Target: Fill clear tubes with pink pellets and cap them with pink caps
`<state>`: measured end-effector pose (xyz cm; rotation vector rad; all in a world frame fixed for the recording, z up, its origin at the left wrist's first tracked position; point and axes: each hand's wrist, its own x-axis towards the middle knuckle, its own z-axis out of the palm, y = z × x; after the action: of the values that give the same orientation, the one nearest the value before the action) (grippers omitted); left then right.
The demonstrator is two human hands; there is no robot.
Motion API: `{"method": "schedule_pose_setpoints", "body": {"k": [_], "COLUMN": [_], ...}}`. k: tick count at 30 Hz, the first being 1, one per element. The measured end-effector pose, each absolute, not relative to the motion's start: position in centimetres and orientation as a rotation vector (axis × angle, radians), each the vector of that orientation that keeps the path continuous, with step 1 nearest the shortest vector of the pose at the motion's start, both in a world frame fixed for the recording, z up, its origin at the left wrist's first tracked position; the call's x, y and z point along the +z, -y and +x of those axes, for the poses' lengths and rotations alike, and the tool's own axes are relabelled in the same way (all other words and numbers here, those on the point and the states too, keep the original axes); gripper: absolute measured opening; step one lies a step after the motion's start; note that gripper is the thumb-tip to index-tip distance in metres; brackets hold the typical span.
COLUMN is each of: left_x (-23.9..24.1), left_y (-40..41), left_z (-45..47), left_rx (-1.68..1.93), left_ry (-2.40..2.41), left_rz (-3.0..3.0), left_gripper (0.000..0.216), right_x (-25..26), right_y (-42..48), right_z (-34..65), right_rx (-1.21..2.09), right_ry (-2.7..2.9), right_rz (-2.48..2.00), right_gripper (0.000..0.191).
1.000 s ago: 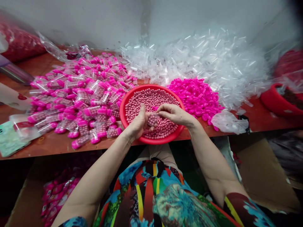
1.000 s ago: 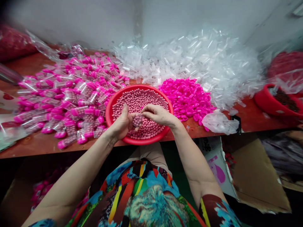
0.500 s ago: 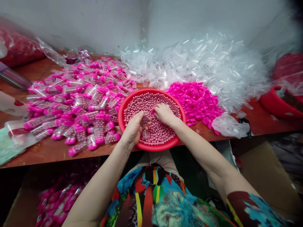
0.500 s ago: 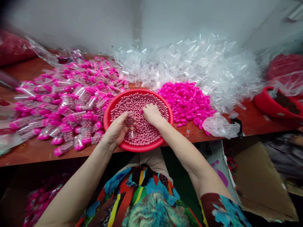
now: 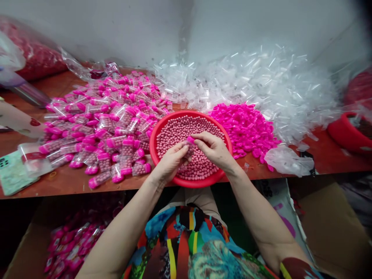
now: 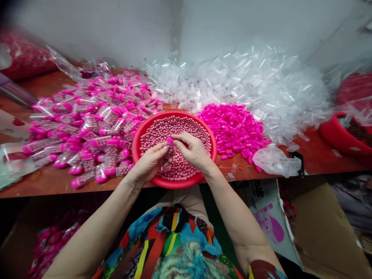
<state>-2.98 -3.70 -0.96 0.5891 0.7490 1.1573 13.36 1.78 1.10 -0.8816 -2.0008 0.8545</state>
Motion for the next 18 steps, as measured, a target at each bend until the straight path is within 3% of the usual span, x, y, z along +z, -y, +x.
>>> {"method": "schedule_pose_setpoints", "body": {"k": [7,18], "left_x": [-1.2,-1.1], "left_y": [3.8,3.7], "left_z": [-3.3,-3.7], "left_rx": [1.086,1.06], "left_ry": [-0.72,-0.666], "left_rz": [0.668,0.636], "left_gripper": [0.028,0.026], "right_x": [0.5,0.4], "right_y": [-1.0,-0.6], "right_z": [12.8,13.7], "right_rx": [0.638,0.734], "right_ry": [2.004,1.925], "right_rz": [-0.879,-0.87], "right_gripper": [0.024,0.023]}}
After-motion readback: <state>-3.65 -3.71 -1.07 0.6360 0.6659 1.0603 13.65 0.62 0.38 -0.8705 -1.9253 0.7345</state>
